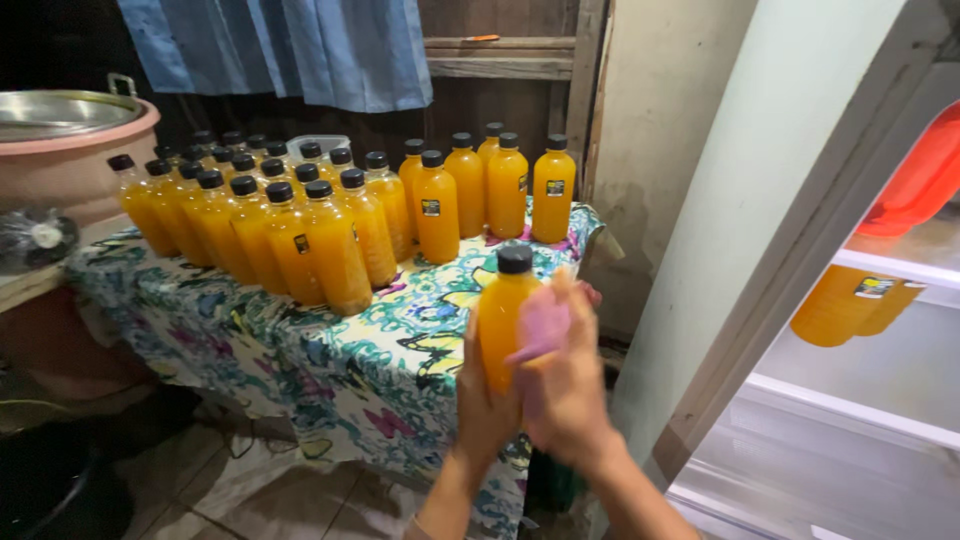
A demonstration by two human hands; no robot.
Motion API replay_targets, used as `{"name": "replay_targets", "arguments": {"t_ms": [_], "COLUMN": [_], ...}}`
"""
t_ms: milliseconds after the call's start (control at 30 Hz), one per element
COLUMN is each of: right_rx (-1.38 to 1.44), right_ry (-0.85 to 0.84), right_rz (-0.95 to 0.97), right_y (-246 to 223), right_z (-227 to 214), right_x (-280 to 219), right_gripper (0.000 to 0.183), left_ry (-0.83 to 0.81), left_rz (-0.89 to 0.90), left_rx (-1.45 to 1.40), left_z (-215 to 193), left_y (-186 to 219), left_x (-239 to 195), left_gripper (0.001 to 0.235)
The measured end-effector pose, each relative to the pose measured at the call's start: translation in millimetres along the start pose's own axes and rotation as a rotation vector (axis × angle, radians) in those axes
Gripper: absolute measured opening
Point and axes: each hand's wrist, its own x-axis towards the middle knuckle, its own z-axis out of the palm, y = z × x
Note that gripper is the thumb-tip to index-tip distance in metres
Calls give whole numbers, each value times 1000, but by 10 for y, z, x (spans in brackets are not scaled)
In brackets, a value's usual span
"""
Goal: The person wipes multiple plastic bottles filled with orange liquid using a pink cloth and places them one by one into an open refrigerator. The person handles the bottles individually, wiping each before arranging them on the refrigerator shelf.
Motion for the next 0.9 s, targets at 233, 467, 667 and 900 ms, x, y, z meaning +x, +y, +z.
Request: {"name": "replay_targets", "arguments": {"t_ms": [233, 467, 667, 900], "right_rx": [533, 1050, 363, 329], "right_ry": [-213, -596, -148, -157], "right_rz": [627, 421, 455, 724], "right_y": [-358, -299, -526, -577], "right_z": [-350, -591, -688, -549], "right_x": [596, 522, 406, 653], "right_gripper": [85, 59, 38, 62], "left_ry": [-214, -527, -424, -300], "left_rz": [-89, -321, -426, -165], "left_rx": [-478, -732, -603, -458], "left_z": [11, -28, -178, 24], "left_y": [19, -211, 310, 628], "left_x": [-375, -597, -426, -409], "left_gripper": [84, 97, 94, 72]}}
